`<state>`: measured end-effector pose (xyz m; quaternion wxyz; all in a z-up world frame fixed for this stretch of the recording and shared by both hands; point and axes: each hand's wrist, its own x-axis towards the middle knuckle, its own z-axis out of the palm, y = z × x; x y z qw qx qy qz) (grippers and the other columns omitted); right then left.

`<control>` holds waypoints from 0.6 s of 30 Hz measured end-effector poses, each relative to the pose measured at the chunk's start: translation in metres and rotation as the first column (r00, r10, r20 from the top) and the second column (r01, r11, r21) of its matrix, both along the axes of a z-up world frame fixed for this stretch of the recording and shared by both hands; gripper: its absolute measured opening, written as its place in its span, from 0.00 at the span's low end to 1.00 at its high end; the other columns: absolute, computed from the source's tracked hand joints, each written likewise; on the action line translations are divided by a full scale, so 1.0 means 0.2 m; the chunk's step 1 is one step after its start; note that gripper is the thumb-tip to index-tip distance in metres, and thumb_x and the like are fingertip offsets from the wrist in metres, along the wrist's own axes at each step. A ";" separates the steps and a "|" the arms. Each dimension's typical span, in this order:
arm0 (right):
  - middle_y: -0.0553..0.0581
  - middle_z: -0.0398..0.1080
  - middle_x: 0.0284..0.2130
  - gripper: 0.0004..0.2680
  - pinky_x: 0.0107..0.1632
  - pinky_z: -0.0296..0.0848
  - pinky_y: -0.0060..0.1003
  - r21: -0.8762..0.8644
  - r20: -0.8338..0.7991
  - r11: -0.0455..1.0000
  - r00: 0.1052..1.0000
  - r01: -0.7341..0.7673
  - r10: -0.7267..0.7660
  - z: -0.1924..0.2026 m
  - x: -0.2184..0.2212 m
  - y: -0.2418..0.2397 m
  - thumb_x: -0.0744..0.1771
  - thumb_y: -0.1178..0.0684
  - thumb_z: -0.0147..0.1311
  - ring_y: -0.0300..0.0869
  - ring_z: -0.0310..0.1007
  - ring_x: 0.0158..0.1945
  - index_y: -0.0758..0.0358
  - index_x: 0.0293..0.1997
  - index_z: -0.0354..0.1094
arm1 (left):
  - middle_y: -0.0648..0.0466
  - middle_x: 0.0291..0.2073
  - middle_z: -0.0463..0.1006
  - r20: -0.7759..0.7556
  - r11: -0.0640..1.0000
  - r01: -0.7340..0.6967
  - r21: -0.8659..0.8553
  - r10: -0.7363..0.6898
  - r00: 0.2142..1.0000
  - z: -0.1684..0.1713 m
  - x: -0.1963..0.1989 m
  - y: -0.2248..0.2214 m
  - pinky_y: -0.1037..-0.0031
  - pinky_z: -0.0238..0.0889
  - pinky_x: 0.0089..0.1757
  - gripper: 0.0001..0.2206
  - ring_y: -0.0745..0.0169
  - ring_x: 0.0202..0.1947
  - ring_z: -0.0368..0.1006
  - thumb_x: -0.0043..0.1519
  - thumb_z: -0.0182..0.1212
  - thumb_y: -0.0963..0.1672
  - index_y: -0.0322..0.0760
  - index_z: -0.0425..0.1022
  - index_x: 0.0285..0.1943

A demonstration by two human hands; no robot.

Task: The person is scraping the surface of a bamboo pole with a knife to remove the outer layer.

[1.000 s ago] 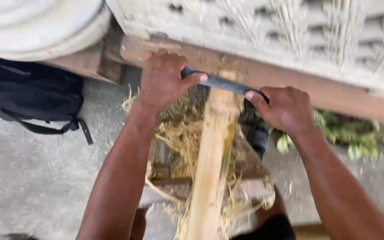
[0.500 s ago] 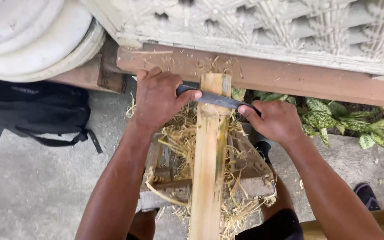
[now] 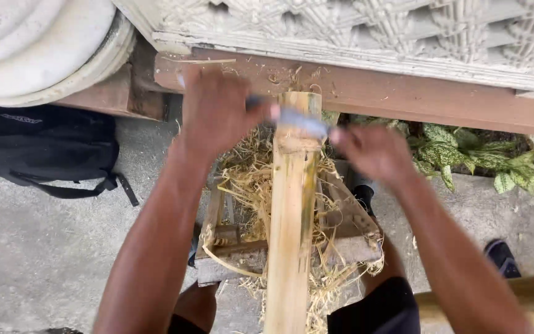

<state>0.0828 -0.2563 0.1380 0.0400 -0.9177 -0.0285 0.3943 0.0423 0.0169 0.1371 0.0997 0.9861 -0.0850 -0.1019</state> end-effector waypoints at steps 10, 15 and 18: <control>0.55 0.65 0.19 0.27 0.27 0.61 0.43 0.176 0.660 0.874 0.713 -0.454 0.238 -0.02 -0.19 -0.12 0.71 0.25 0.30 0.49 0.65 0.22 0.56 0.32 0.72 | 0.58 0.20 0.73 0.339 0.981 -0.038 -0.189 0.101 0.935 -0.07 -0.16 0.01 0.59 0.56 0.42 0.31 0.58 0.32 0.68 0.58 0.50 0.67 0.43 0.76 0.24; 0.50 0.61 0.12 0.26 0.19 0.65 0.41 -0.037 0.146 0.954 0.943 -0.296 0.298 -0.08 -0.17 -0.16 0.69 0.26 0.25 0.43 0.63 0.16 0.51 0.26 0.69 | 0.57 0.18 0.71 0.156 0.973 -0.073 -0.218 0.108 0.982 -0.08 -0.13 0.00 0.60 0.55 0.37 0.28 0.56 0.24 0.65 0.56 0.55 0.65 0.44 0.73 0.23; 0.43 0.54 0.10 0.29 0.20 0.53 0.33 0.163 0.586 0.900 0.774 -0.404 0.241 -0.03 -0.03 -0.07 0.68 0.23 0.28 0.34 0.53 0.16 0.54 0.24 0.71 | 0.58 0.19 0.70 0.423 0.973 -0.027 -0.231 0.125 0.898 -0.10 0.01 0.09 0.61 0.54 0.38 0.27 0.58 0.27 0.65 0.59 0.55 0.64 0.45 0.71 0.23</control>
